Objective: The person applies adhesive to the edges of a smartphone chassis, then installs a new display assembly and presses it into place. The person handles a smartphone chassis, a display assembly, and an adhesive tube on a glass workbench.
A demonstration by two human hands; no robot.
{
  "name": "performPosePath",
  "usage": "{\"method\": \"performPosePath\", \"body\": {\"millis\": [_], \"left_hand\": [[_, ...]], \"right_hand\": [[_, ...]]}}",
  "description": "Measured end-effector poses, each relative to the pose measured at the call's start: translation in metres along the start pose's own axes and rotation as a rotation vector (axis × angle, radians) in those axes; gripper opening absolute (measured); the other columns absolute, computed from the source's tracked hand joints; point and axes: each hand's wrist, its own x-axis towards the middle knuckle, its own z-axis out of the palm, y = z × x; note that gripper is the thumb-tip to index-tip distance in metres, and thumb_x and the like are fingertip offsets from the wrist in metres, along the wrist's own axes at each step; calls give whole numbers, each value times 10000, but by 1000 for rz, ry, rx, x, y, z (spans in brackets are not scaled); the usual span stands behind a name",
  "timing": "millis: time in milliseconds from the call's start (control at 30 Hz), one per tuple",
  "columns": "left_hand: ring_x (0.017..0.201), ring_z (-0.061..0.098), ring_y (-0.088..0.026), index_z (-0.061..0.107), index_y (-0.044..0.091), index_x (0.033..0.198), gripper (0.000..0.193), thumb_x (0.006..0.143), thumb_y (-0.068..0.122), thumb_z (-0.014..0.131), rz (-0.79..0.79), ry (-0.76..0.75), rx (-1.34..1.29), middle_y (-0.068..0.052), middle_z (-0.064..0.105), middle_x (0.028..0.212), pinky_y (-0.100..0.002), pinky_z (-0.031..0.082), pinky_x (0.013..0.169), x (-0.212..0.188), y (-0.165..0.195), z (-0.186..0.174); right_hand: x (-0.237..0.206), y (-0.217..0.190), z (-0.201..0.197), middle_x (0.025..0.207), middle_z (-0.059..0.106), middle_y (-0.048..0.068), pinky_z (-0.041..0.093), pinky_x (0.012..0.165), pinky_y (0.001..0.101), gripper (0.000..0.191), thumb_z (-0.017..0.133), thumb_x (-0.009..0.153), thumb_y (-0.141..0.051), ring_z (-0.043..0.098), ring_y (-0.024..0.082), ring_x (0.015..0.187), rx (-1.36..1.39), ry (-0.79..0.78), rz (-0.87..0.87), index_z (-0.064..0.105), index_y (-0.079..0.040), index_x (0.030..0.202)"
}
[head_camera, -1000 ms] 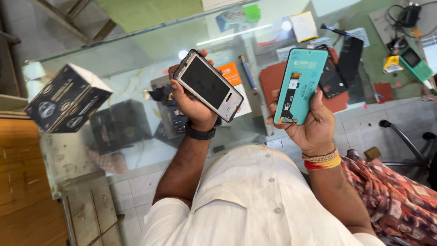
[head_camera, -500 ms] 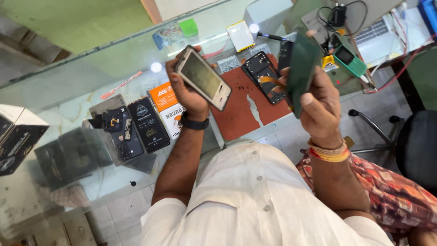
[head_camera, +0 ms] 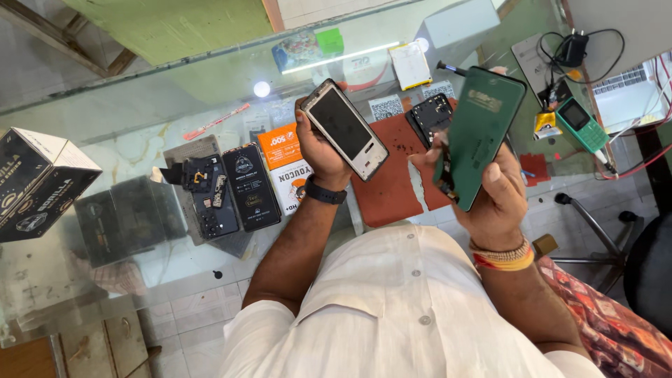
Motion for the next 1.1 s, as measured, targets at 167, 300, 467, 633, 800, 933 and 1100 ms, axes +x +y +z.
{"method": "performPosePath", "body": {"millis": [167,300,467,633,800,933,1100], "left_hand": [[1066,624,-221,480,68,1184,440,1124,503,513,44,-56,129,-262,640,1292,-309,528,901,-4,10,3],[1284,601,-290,470,46,1196,523,1053,545,530,103,-90,216,-238,596,1350,-380,473,1142,-4,12,10],[1230,585,-276,449,46,1163,541,1068,575,514,140,-152,310,-254,588,1371,-367,454,1084,-10,17,15],[1218,586,-256,424,64,1090,559,1072,620,480,187,-229,438,-265,585,1350,-358,455,1097,-17,17,16],[1191,587,-250,417,52,1085,574,1056,620,492,190,-283,442,-280,571,1377,-358,484,1038,-23,15,18],[1193,589,-251,413,55,1087,568,1063,619,469,190,-294,484,-281,564,1386,-374,484,1073,-28,14,21],[1213,590,-267,412,59,1095,556,1057,609,483,190,-257,439,-276,569,1364,-384,490,1062,-29,12,22]], "right_hand": [[14,17,13,1337,618,186,419,1172,782,539,542,1101,-397,662,302,1180,300,57,185,531,0,1465],[22,26,13,1395,634,164,416,1148,772,534,531,1110,-424,665,309,1230,376,102,233,553,-39,1480],[25,29,15,1321,666,147,413,1159,820,504,526,1117,-434,677,323,1246,457,141,265,579,-60,1451],[23,25,18,1332,680,161,408,1112,844,498,503,1107,-462,673,326,1263,458,191,253,597,-90,1425],[17,23,24,1302,682,166,421,1092,854,495,478,1115,-479,661,344,1289,489,228,222,591,-104,1418],[14,22,28,1296,681,158,445,1059,833,488,467,1119,-479,637,343,1329,450,248,198,592,-105,1407],[14,26,30,1270,682,142,485,1019,795,503,453,1102,-480,625,320,1304,388,296,204,607,-82,1369]]}}
